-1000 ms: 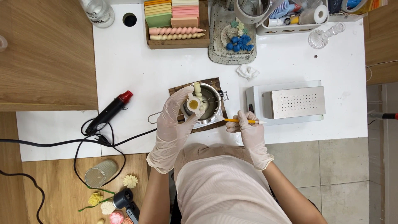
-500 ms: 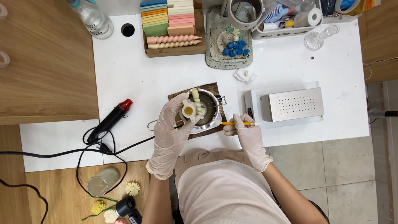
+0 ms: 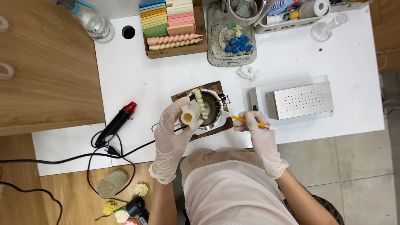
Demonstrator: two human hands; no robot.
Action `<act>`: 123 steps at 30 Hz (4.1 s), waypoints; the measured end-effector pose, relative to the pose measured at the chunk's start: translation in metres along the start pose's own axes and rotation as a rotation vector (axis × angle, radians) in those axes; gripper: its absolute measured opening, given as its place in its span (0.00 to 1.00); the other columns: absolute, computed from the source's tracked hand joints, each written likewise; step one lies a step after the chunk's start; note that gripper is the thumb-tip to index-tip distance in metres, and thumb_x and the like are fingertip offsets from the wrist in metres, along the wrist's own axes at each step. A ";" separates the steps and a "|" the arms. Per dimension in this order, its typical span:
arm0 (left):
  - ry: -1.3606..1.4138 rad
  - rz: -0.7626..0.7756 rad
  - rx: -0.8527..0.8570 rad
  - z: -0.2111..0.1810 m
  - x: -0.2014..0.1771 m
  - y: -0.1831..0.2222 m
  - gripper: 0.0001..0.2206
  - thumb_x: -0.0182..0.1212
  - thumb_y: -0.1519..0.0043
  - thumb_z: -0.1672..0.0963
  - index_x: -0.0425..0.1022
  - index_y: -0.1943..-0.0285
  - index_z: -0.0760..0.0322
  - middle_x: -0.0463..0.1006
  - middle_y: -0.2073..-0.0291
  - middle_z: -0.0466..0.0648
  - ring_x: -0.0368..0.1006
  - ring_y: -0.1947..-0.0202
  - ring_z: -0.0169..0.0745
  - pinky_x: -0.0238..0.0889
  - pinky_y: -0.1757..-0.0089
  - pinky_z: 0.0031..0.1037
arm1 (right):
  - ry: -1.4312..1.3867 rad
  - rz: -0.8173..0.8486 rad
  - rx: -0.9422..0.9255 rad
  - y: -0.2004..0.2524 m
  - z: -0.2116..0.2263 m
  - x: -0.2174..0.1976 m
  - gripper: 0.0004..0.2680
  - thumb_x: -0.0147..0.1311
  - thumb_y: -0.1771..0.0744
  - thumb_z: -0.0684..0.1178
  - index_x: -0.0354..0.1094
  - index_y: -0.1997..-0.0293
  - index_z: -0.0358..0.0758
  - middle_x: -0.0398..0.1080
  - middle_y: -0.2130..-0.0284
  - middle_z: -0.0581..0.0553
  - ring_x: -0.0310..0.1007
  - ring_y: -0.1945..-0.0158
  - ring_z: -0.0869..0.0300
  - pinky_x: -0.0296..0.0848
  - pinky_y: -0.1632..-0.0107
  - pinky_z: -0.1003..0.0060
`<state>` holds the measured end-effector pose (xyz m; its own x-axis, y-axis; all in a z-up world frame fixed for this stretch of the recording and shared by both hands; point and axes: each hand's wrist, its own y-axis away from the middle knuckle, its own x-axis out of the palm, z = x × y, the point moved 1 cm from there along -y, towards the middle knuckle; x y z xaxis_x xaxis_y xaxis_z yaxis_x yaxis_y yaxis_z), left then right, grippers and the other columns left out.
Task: The person is cleaning wax residue from a silicone candle mold using a scraping tool and a cloth.
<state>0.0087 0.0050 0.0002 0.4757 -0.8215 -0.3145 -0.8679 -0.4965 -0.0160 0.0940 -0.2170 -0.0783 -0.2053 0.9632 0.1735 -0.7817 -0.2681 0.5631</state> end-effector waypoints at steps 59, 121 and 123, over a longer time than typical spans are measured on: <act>-0.310 -0.020 0.016 -0.033 0.005 0.015 0.34 0.83 0.53 0.59 0.69 0.37 0.62 0.75 0.42 0.49 0.76 0.43 0.42 0.74 0.45 0.29 | -0.109 0.185 0.216 0.084 0.030 0.036 0.04 0.60 0.33 0.42 0.79 0.61 0.33 0.75 0.73 0.49 0.70 0.74 0.72 0.69 0.71 0.79; -0.338 0.048 0.072 -0.041 0.007 0.028 0.34 0.78 0.48 0.62 0.66 0.32 0.61 0.71 0.40 0.49 0.72 0.41 0.44 0.72 0.44 0.30 | -0.327 0.404 0.590 0.079 0.010 0.022 0.11 0.54 0.30 0.47 0.76 0.59 0.25 0.73 0.75 0.50 0.68 0.73 0.71 0.69 0.67 0.77; -0.320 0.047 0.067 -0.039 0.006 0.028 0.33 0.78 0.47 0.62 0.66 0.32 0.61 0.72 0.40 0.49 0.73 0.41 0.43 0.72 0.44 0.30 | -0.329 0.389 0.631 0.078 0.009 0.022 0.11 0.53 0.31 0.47 0.77 0.58 0.25 0.73 0.76 0.50 0.68 0.74 0.71 0.68 0.68 0.77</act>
<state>-0.0069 -0.0251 0.0346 0.3747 -0.7079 -0.5987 -0.9005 -0.4315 -0.0533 0.0340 -0.2166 -0.0229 -0.1339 0.7697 0.6243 -0.1905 -0.6382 0.7459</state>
